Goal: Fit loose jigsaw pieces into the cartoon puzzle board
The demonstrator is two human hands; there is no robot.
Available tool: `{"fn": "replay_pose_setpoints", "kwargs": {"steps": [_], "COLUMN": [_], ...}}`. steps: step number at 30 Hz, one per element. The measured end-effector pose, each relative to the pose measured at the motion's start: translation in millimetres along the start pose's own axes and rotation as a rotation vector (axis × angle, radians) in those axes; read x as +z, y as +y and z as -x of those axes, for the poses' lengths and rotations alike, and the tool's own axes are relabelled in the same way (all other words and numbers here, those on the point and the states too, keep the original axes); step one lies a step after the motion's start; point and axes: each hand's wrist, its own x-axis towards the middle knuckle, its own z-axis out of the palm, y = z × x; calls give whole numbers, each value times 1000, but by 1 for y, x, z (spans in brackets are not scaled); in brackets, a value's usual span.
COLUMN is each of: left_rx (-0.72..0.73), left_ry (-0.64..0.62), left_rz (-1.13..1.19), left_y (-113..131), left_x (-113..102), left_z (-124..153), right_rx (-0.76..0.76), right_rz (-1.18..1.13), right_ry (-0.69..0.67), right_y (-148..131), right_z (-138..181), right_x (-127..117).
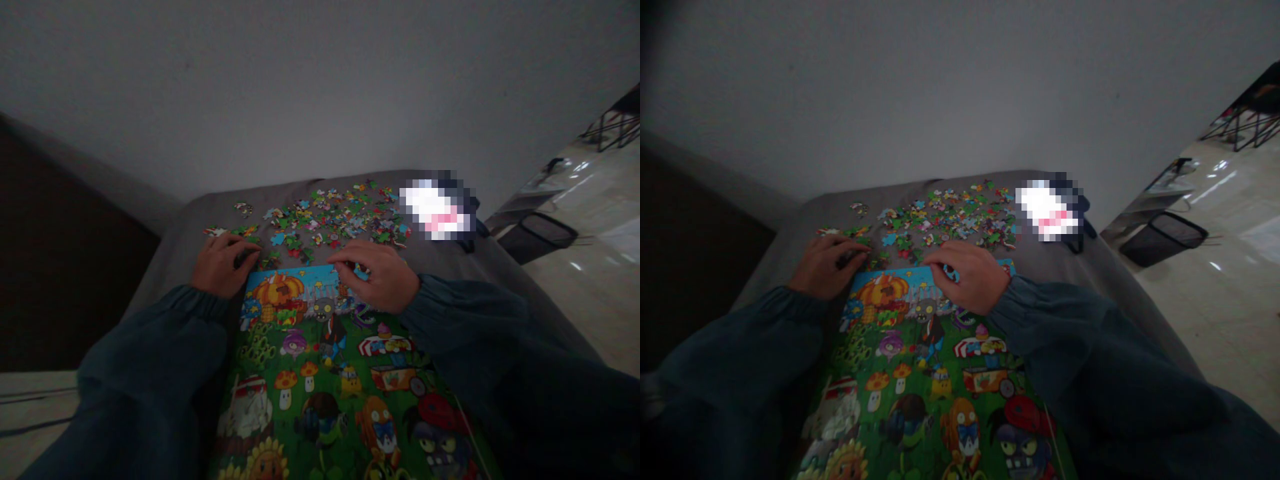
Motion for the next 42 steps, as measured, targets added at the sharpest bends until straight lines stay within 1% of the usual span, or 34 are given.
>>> {"fn": "replay_pose_setpoints", "kwargs": {"steps": [2,4,6,8,10,12,15,18,20,23,25,27,28,31,33,37,42], "left_rx": [20,55,105,137,127,84,62,82,108,164,168,135,104,6,-33,-87,-140], "left_ry": [72,97,69,9,-63,-96,-66,-4,17,-3,-15,-9,14,118,146,26,5], "left_rz": [-21,3,20,0,-23,-17,31,47,21,-56,-114,-143,-144,-120,-90,-4,84], "left_y": [3,11,22,33,40,41,35,22,13,1,-4,-4,-3,9,19,30,25], "left_x": [2,4,6,10,15,19,22,19,15,8,4,2,2,7,13,23,25], "left_z": [-6,-14,-23,-29,-32,-31,-29,-26,-23,-16,-12,-10,-11,-16,-21,-27,-27], "right_rx": [-49,-89,-106,-106,-102,-103,-95,-87,-93,-112,-114,-108,-104,-102,-101,-98,-86], "right_rz": [37,60,73,84,83,74,69,64,58,56,55,57,60,67,67,52,46], "right_ry": [13,0,-26,-33,-24,-21,-40,-52,-45,-35,-28,-22,-22,-36,-49,-55,-55], "right_y": [2,4,4,5,4,4,4,4,4,5,5,5,5,5,4,4,6], "right_z": [1,2,3,3,3,3,3,3,4,5,5,5,5,4,3,3,4], "right_x": [4,8,11,12,12,12,12,12,12,12,12,12,12,13,14,15,13]}}
